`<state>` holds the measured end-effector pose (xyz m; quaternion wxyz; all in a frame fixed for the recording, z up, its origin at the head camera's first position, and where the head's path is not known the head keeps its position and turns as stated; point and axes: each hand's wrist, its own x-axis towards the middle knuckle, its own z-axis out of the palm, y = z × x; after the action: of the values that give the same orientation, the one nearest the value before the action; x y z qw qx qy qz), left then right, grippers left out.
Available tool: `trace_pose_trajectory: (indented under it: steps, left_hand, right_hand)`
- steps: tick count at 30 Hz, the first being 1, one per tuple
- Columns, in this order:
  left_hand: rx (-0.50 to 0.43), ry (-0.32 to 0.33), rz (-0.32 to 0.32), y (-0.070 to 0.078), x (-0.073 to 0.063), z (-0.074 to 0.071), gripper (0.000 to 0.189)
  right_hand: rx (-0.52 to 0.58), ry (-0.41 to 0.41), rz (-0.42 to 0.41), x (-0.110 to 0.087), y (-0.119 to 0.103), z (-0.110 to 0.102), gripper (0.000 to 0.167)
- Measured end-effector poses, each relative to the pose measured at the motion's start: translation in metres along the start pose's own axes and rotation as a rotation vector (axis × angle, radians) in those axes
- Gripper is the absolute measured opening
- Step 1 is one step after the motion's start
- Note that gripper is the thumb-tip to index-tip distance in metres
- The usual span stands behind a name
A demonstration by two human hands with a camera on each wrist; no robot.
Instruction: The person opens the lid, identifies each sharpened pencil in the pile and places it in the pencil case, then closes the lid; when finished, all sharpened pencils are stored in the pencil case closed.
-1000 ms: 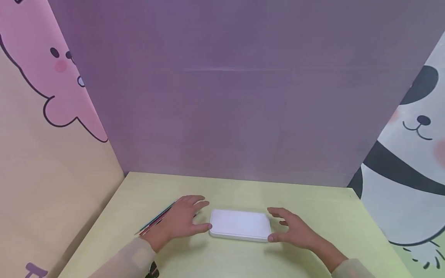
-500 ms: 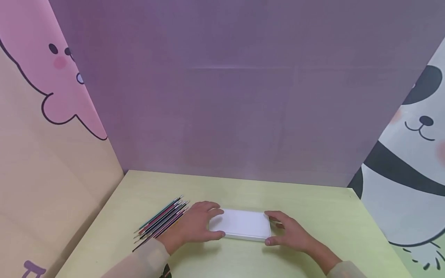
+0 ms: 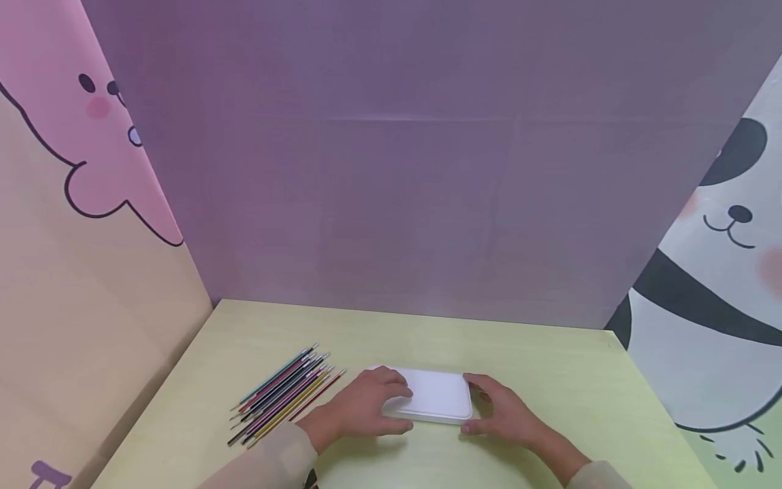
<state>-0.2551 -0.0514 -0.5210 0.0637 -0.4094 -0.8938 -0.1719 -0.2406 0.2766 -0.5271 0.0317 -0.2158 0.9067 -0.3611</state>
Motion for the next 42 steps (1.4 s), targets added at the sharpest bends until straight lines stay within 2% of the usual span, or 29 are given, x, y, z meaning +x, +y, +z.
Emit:
trace_pose_trajectory:
  steps: [10,27,38,42]
  left_hand:
    - [0.054,-0.009,0.041,0.008,0.007,-0.002,0.046]
    - [0.135,-0.039,-0.002,0.012,0.019,-0.002,0.035]
    - [0.165,-0.012,0.003,0.017,0.029,-0.006,0.029]
    - [0.143,-0.005,0.011,0.017,0.031,-0.006,0.028]
  right_hand:
    - [-0.095,0.07,0.033,0.001,0.001,0.01,0.089]
    - [-0.047,0.067,0.043,0.004,-0.003,0.005,0.079]
    - [0.005,0.038,0.075,0.007,-0.005,-0.002,0.069]
    - [0.008,0.034,0.075,0.007,-0.006,-0.004,0.068]
